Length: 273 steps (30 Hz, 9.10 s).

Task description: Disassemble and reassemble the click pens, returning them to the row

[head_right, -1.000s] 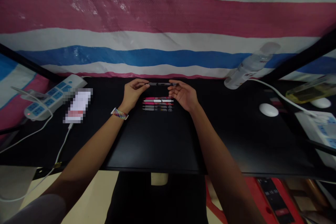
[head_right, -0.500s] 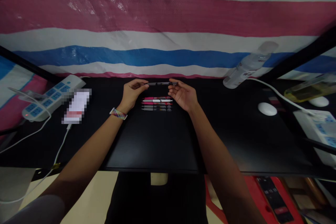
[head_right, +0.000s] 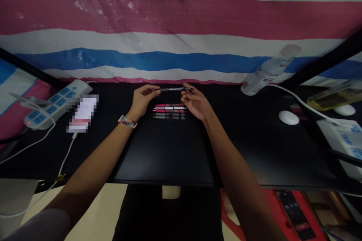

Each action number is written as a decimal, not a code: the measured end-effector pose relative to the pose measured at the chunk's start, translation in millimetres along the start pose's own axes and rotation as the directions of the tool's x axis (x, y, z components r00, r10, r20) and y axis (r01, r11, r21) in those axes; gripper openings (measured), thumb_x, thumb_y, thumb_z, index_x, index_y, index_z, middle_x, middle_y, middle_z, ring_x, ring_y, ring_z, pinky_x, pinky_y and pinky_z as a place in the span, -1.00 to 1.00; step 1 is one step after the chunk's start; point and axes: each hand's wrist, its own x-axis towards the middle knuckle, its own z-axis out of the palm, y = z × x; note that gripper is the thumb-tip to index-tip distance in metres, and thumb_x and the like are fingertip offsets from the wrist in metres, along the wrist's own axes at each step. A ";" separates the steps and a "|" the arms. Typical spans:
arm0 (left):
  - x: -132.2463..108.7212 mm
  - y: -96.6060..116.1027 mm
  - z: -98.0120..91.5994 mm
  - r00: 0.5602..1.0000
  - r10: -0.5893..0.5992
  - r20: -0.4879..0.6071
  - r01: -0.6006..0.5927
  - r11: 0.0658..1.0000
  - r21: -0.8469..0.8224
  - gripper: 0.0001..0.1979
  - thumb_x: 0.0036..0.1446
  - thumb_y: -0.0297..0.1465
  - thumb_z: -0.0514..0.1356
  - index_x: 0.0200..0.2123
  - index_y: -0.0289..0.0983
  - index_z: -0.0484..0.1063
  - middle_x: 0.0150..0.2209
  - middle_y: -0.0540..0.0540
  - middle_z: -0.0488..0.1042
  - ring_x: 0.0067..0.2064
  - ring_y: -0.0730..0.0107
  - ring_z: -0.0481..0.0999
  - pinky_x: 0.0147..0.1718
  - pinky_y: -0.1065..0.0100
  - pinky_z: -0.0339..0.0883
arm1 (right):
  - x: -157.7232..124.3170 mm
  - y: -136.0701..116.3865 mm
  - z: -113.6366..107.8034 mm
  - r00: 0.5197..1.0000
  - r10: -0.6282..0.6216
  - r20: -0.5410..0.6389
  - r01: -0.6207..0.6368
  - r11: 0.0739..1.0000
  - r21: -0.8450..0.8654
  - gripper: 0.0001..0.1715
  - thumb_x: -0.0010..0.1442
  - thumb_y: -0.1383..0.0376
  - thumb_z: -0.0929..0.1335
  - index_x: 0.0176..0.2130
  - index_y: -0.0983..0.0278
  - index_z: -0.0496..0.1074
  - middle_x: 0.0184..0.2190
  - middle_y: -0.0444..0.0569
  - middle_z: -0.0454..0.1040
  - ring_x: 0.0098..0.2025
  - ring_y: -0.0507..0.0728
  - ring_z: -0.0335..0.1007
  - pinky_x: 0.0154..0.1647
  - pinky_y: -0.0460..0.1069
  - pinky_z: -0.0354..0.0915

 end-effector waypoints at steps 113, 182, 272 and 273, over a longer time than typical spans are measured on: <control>-7.3 14.5 -5.6 0.976 0.070 0.208 -0.157 0.884 0.441 -0.94 0.28 -0.32 0.49 -0.27 -0.14 0.79 -0.23 -0.09 0.77 -0.17 0.19 0.68 -0.11 0.14 0.50 | 3.0 22.2 1.4 0.874 -0.484 0.047 0.341 0.541 -0.769 -0.92 0.19 0.20 0.51 -0.28 0.13 0.67 -0.30 -0.07 0.66 -0.24 0.18 0.58 -0.15 0.12 0.47; -44.9 2.6 20.1 0.998 -0.068 0.009 0.066 0.992 0.108 -0.43 0.52 0.20 0.15 0.16 -0.11 0.62 0.33 -0.22 0.65 0.45 0.06 0.56 0.58 -0.02 0.22 | -6.2 63.1 22.2 0.862 -0.454 -0.227 0.284 0.802 -0.525 -0.58 0.26 0.19 0.41 0.06 0.13 0.73 0.34 0.08 0.71 0.52 0.30 0.53 0.66 0.34 0.25; -144.8 104.2 -4.4 0.938 0.275 0.210 -0.344 0.797 0.496 -0.96 0.44 -0.31 0.48 -0.09 -0.09 0.79 -0.12 -0.09 0.80 -0.04 0.10 0.71 0.05 0.03 0.58 | -135.6 32.4 48.0 0.924 -0.364 0.118 0.339 0.636 -0.693 -0.86 0.34 0.15 0.53 -0.16 0.15 0.71 -0.36 -0.11 0.66 -0.38 0.12 0.58 -0.31 0.05 0.52; -134.2 103.3 -3.2 0.942 0.265 0.203 -0.333 0.806 0.490 -0.96 0.43 -0.32 0.49 -0.09 -0.10 0.79 -0.11 -0.10 0.81 -0.03 0.10 0.72 0.06 0.03 0.58 | -125.9 29.7 48.3 0.942 -0.331 0.053 0.291 0.729 -0.619 -0.80 0.34 0.09 0.54 -0.17 0.15 0.71 -0.38 -0.12 0.66 -0.40 0.11 0.58 -0.31 0.05 0.54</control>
